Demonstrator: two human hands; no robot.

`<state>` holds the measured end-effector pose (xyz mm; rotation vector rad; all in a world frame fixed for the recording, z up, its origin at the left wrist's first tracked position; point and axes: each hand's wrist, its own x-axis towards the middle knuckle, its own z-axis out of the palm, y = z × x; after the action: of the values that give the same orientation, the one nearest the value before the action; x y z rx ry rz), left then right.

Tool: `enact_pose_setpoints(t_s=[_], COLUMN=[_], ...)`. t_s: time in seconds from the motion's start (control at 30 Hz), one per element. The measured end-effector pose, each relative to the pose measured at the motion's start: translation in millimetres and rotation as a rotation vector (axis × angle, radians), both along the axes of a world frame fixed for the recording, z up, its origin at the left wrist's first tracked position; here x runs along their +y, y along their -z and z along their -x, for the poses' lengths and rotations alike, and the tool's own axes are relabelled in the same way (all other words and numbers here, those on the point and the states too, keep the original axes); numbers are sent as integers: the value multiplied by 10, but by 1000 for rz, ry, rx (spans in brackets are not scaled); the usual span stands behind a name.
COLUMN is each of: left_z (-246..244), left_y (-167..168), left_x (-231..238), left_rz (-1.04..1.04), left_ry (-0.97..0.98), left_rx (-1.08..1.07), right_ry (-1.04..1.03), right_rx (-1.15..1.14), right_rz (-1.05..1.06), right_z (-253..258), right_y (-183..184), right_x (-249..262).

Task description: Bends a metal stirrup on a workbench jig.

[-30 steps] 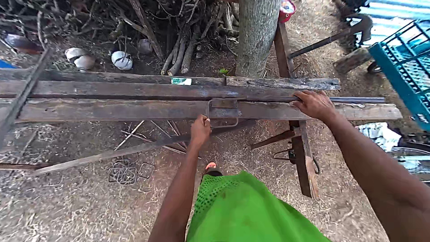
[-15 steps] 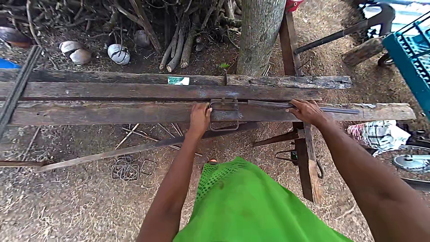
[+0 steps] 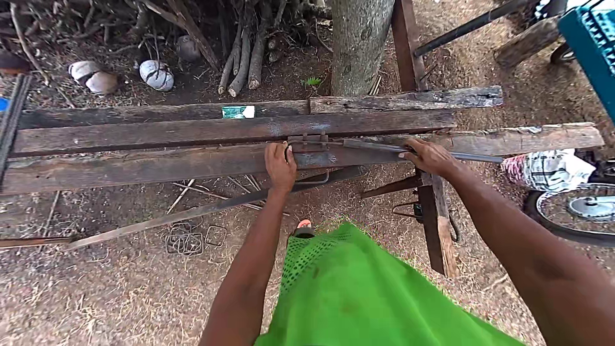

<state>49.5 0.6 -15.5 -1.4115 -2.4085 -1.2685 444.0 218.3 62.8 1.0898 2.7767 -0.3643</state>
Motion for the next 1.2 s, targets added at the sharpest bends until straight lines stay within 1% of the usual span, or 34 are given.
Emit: enact_pose_setpoints(t_s=[0.1,0.2,0.37,0.43,0.57,0.77,1.1,1.2], left_z=[25,45,89,94,100,114,140,151], left_y=[-1,1,-30,-25,22,31,22,41], left_x=[-1,-12,3,8,22,43,31,38], left_rz=[1,-2,-4,-4,-31,-34,-36,-49], left_ry=[21,42,95,107,72,68,83,85], left_rx=[-4,-9,12,11,28,48,78,91], right_ry=[16,23,112,135,139,106,37,18], right_rx=[-4,9,9,13,-10,39,91,45], right_rz=[-9,-50,-80,-101,-63,-7,-21,0], right_z=[12,-29,-55,-80,-62,-65,251,277], right_y=[-22,45,71,113,98,45,104,73], right_x=[-42,-136,-469,-526,-469,-331,-263,-249])
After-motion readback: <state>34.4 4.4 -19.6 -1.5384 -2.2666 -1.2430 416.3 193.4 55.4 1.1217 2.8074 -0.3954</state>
